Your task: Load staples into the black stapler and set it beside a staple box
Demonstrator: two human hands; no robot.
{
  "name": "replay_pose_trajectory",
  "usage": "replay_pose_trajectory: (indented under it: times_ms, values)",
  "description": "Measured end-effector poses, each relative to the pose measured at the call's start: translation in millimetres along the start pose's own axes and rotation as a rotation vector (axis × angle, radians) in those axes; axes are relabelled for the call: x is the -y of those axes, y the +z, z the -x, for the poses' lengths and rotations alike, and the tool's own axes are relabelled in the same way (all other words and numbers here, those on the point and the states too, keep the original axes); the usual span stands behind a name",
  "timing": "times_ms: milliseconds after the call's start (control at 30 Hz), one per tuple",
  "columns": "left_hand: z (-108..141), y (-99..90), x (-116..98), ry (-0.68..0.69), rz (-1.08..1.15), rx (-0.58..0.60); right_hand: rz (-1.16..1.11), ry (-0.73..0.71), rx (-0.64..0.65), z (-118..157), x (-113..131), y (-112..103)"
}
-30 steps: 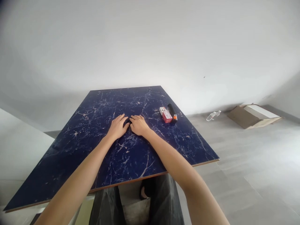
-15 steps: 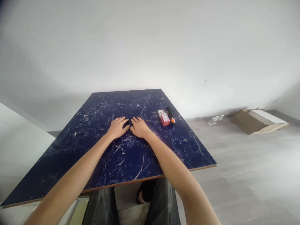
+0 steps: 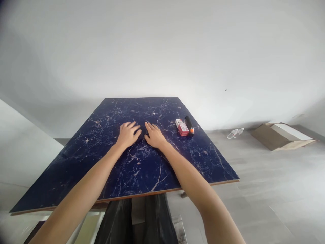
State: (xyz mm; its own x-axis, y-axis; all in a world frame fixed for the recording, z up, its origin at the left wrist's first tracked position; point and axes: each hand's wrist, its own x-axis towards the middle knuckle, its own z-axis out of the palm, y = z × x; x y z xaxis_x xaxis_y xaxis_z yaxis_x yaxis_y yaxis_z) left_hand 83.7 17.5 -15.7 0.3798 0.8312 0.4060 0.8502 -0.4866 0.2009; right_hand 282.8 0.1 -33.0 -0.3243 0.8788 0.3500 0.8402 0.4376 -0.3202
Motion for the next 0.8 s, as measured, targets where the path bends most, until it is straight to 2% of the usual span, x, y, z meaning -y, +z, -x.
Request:
replay_pose_trajectory:
  times_ms: [100,233,333,400,467,533,567,600,667,700,733,800]
  values:
    - [0.9,9.7,7.7,0.029,0.043,0.149,-0.003,-0.002,0.079,0.8,-3.2,2.3]
    - [-1.8,16.2,7.4,0.035,0.026,0.144,0.038,-0.027,0.086,-1.1,-6.2,2.5]
    - [-0.2,10.0,6.6,0.033,0.035,0.023,0.064,-0.031,-0.080,-3.9,-11.9,-10.7]
    - [6.5,0.2,13.4,0.048,0.048,-0.102,0.120,0.036,-0.246,-3.4,-23.0,-30.8]
    - [18.2,-12.9,28.8,0.057,0.027,-0.193,0.194,0.177,-0.390,1.4,-42.8,-59.0]
    - [32.1,-28.0,51.3,-0.030,-0.017,-0.284,0.274,0.398,-0.461,10.6,-70.9,-90.1]
    - [38.7,-35.7,63.9,-0.093,-0.034,-0.321,0.291,0.526,-0.443,16.1,-86.6,-104.4]
    - [44.3,-43.0,76.7,-0.155,-0.047,-0.353,0.283,0.652,-0.372,21.6,-102.3,-116.8]
    - [51.3,-55.4,100.5,-0.270,-0.050,-0.403,0.202,0.818,-0.093,30.6,-129.5,-134.1]
    - [52.7,-59.8,110.7,-0.333,-0.039,-0.432,0.141,0.834,0.068,33.3,-139.4,-138.9]
    - [52.8,-62.9,119.2,-0.397,-0.024,-0.462,0.108,0.834,0.167,34.8,-146.1,-141.2]
    - [50.8,-64.9,130.7,-0.486,0.007,-0.508,0.060,0.815,0.265,33.4,-150.0,-140.1]
